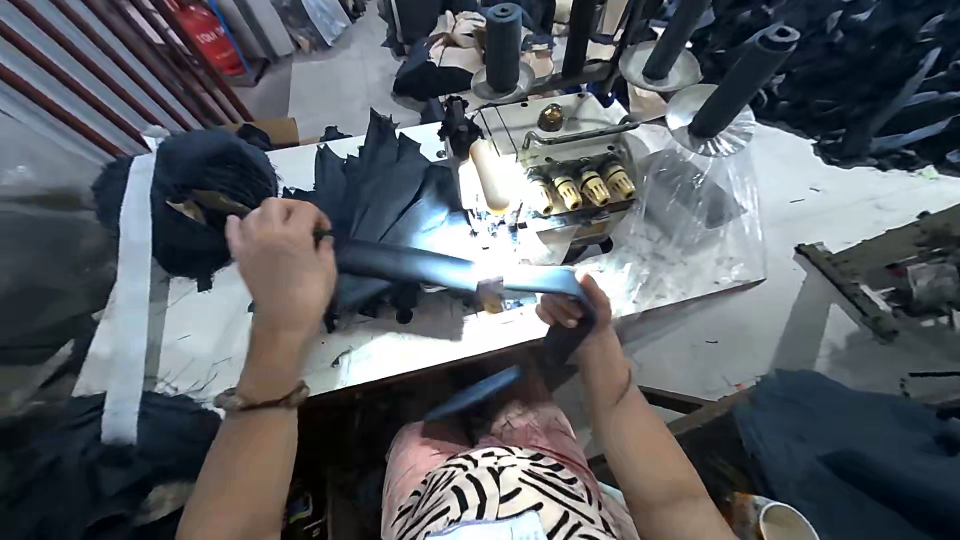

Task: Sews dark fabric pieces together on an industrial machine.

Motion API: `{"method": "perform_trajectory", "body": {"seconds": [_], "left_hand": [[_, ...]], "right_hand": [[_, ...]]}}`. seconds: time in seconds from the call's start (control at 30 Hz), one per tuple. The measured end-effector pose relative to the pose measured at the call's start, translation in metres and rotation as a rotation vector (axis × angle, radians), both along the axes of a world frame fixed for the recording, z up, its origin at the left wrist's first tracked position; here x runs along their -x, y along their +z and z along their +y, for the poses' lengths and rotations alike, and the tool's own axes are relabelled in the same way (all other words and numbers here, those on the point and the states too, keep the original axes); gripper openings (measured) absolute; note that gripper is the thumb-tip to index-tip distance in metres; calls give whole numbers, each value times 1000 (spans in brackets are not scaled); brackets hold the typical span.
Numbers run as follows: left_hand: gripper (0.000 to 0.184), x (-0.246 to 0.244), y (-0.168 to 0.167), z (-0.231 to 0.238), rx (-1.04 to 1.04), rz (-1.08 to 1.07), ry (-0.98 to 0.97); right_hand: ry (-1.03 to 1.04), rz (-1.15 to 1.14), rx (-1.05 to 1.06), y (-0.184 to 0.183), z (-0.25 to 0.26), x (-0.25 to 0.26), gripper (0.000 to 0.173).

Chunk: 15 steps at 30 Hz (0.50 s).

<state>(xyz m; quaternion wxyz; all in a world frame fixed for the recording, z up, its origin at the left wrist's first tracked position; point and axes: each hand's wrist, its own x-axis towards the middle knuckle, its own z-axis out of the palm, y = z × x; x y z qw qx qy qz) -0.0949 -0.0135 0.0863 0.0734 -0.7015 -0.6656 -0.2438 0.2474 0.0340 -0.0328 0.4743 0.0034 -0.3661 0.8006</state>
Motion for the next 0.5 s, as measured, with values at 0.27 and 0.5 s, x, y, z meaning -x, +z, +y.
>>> {"method": "perform_trajectory", "body": {"seconds": [0.27, 0.5], "left_hand": [[37, -88, -69, 4, -35, 67, -515], [40, -108, -70, 13, -27, 67, -452]], "right_hand": [[-70, 128, 329, -19, 17, -5, 32], [-188, 246, 359, -14, 28, 2, 36]]}}
